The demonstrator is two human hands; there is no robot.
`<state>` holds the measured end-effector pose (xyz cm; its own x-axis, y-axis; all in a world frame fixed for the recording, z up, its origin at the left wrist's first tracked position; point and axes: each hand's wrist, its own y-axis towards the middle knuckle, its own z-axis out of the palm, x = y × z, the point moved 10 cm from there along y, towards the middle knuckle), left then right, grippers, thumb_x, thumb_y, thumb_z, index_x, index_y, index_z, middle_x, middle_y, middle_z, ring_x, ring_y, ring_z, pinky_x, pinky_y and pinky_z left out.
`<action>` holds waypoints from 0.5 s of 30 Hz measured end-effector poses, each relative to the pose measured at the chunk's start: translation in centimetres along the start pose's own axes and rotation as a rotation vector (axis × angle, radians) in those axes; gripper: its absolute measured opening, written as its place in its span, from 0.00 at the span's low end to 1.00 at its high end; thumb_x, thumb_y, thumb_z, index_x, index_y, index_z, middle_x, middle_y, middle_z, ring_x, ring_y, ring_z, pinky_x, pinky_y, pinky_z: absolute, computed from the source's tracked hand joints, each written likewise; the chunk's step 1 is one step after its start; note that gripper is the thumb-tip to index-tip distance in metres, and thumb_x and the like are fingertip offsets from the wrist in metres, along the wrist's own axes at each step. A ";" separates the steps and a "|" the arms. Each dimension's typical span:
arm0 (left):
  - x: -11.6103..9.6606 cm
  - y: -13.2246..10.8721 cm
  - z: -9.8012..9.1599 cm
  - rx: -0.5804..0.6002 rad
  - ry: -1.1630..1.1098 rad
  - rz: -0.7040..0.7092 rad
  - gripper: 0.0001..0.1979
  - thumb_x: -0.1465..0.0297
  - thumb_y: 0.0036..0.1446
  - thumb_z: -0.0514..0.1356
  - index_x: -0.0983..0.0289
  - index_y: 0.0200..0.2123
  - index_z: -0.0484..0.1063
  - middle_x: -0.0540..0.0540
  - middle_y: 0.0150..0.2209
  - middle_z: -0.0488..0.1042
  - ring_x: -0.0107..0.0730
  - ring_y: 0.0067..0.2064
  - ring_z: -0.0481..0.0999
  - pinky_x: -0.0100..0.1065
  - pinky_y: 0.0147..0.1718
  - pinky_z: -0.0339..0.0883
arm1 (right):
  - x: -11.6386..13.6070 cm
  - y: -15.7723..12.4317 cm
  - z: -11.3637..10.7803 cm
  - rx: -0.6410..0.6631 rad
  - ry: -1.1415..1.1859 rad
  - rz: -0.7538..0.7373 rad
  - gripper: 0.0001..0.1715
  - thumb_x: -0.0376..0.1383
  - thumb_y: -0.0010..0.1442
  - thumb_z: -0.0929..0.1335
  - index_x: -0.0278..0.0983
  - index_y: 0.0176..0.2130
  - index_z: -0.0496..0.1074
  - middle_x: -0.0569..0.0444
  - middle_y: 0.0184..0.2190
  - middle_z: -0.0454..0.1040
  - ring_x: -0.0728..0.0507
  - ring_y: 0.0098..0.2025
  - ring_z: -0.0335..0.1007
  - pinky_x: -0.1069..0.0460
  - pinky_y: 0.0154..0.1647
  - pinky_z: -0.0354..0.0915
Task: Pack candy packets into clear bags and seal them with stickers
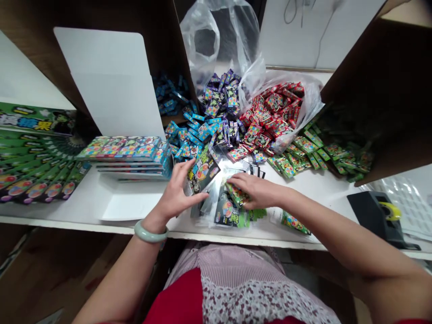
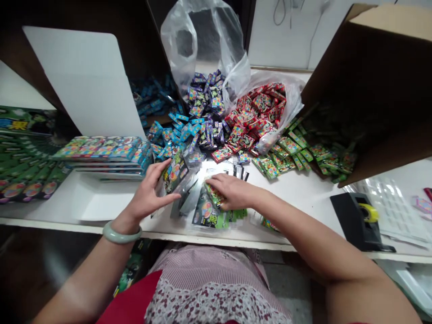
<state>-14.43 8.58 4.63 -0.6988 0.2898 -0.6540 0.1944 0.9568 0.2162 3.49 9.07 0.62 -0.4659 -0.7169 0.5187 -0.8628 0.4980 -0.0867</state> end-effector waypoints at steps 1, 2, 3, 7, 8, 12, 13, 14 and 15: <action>-0.2 -0.1 0.2 0.006 0.019 0.026 0.46 0.55 0.48 0.67 0.59 0.65 0.50 0.59 0.57 0.56 0.49 0.61 0.60 0.51 0.62 0.55 | -0.5 -1.3 -1.6 -0.094 0.054 0.054 0.51 0.34 0.49 0.73 0.38 0.67 0.53 0.41 0.62 0.58 0.34 0.61 0.58 0.42 0.62 0.59; -0.5 -0.2 0.5 0.021 0.038 0.057 0.47 0.55 0.48 0.68 0.59 0.65 0.50 0.60 0.57 0.56 0.50 0.61 0.60 0.51 0.62 0.56 | -1.0 -2.8 -3.3 -0.201 0.096 0.118 0.50 0.38 0.52 0.73 0.41 0.67 0.51 0.42 0.62 0.57 0.35 0.61 0.59 0.41 0.61 0.61; -0.9 -0.2 1.0 0.042 0.053 0.091 0.47 0.56 0.47 0.68 0.60 0.65 0.49 0.61 0.57 0.56 0.50 0.61 0.60 0.52 0.62 0.56 | -1.3 -4.5 -5.0 -0.309 0.121 0.169 0.49 0.41 0.54 0.72 0.44 0.68 0.50 0.43 0.61 0.57 0.35 0.60 0.58 0.41 0.59 0.62; -2.5 0.2 3.6 0.140 0.081 0.210 0.47 0.58 0.47 0.68 0.63 0.65 0.48 0.64 0.56 0.57 0.53 0.59 0.61 0.53 0.60 0.59 | 1.0 -7.9 -8.7 -0.421 0.052 0.155 0.50 0.46 0.55 0.72 0.48 0.68 0.48 0.45 0.60 0.54 0.33 0.63 0.54 0.39 0.61 0.60; -3.0 0.3 4.2 0.158 0.084 0.237 0.48 0.59 0.48 0.68 0.63 0.66 0.48 0.64 0.57 0.57 0.53 0.59 0.61 0.54 0.60 0.59 | 1.8 -7.7 -8.8 -0.382 0.008 0.133 0.50 0.46 0.55 0.73 0.47 0.68 0.49 0.45 0.61 0.54 0.33 0.63 0.53 0.39 0.62 0.59; -4.7 0.2 5.3 0.211 0.113 0.346 0.48 0.59 0.49 0.67 0.63 0.67 0.46 0.66 0.58 0.57 0.55 0.59 0.60 0.55 0.58 0.60 | 3.2 -6.2 -8.2 -0.239 -0.112 0.071 0.43 0.42 0.54 0.73 0.41 0.64 0.57 0.42 0.59 0.60 0.34 0.60 0.58 0.39 0.60 0.61; -4.9 0.0 5.5 0.228 0.121 0.369 0.48 0.59 0.49 0.67 0.63 0.67 0.45 0.66 0.58 0.57 0.56 0.59 0.60 0.55 0.58 0.60 | 3.2 -5.9 -7.9 -0.215 -0.121 0.055 0.41 0.41 0.54 0.73 0.40 0.63 0.59 0.42 0.58 0.62 0.34 0.60 0.59 0.39 0.59 0.61; -5.1 -0.2 5.7 0.246 0.122 0.386 0.49 0.58 0.49 0.67 0.63 0.67 0.45 0.67 0.58 0.56 0.57 0.60 0.60 0.56 0.58 0.60 | 3.1 -5.7 -7.7 -0.196 -0.127 0.042 0.40 0.40 0.54 0.74 0.38 0.62 0.61 0.42 0.58 0.63 0.34 0.59 0.59 0.39 0.59 0.62; -5.2 -0.3 5.8 0.263 0.112 0.398 0.49 0.57 0.49 0.67 0.62 0.67 0.45 0.67 0.59 0.56 0.58 0.60 0.59 0.57 0.57 0.60 | 2.9 -5.5 -7.6 -0.184 -0.135 0.032 0.39 0.40 0.53 0.74 0.37 0.61 0.62 0.41 0.58 0.63 0.34 0.59 0.60 0.39 0.58 0.62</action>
<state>-6.82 6.90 3.78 -0.6022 0.6434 -0.4726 0.6185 0.7503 0.2333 8.34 7.91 9.05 -0.5252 -0.7518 0.3988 -0.8025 0.5934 0.0617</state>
